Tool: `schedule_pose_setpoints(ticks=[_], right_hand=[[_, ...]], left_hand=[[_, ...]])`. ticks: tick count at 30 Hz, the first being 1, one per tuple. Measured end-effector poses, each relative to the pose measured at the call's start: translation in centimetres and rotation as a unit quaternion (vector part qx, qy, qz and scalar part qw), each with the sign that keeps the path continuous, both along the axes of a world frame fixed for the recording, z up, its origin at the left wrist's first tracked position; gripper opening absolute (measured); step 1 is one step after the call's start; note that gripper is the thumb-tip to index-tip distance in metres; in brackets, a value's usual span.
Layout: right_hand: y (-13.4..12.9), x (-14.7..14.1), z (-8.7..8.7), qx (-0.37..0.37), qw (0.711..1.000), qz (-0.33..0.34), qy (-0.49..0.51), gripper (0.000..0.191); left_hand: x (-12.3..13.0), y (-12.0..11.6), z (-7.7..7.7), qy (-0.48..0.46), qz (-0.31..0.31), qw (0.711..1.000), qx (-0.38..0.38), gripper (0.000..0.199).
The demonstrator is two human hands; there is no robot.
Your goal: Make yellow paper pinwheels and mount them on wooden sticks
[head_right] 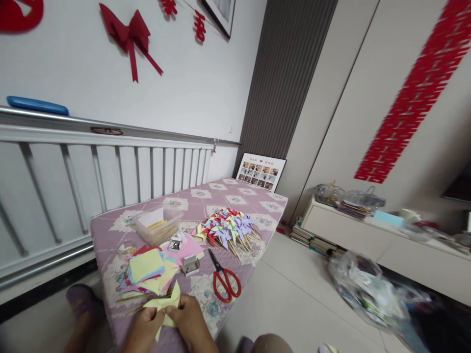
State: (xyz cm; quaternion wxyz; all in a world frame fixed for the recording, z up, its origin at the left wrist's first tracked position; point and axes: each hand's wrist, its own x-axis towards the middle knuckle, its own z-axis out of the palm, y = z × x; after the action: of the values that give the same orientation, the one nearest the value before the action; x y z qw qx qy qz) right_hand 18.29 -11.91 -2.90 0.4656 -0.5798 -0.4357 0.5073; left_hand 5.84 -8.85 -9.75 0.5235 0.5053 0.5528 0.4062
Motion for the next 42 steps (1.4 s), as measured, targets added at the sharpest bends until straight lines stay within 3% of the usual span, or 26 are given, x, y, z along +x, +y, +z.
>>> schedule_pose_setpoints(ticks=[7,15,25,33,42], right_hand=[[0.0,-0.1,-0.2,-0.011,1.0,-0.017,0.0,0.025],[-0.1,0.0,0.0,-0.006,1.0,-0.002,0.004,0.025],[0.4,0.1,-0.4,-0.032,0.999,0.002,0.03,0.027],[0.7,0.0,0.0,-0.042,0.997,0.039,0.049,0.036],[0.8,-0.1,0.3,-0.041,0.997,0.051,0.052,0.034]], left_hand=[[0.0,-0.5,1.7,0.014,0.012,1.0,-0.002,0.03],[0.1,-0.5,1.2,0.002,0.008,1.0,-0.007,0.033],[-0.2,-0.5,2.1,0.054,0.009,0.998,-0.014,0.026],[-0.1,-1.1,4.6,-0.006,0.034,0.999,-0.022,0.015],[0.0,-1.1,4.6,-0.028,0.046,0.998,-0.028,0.009]])
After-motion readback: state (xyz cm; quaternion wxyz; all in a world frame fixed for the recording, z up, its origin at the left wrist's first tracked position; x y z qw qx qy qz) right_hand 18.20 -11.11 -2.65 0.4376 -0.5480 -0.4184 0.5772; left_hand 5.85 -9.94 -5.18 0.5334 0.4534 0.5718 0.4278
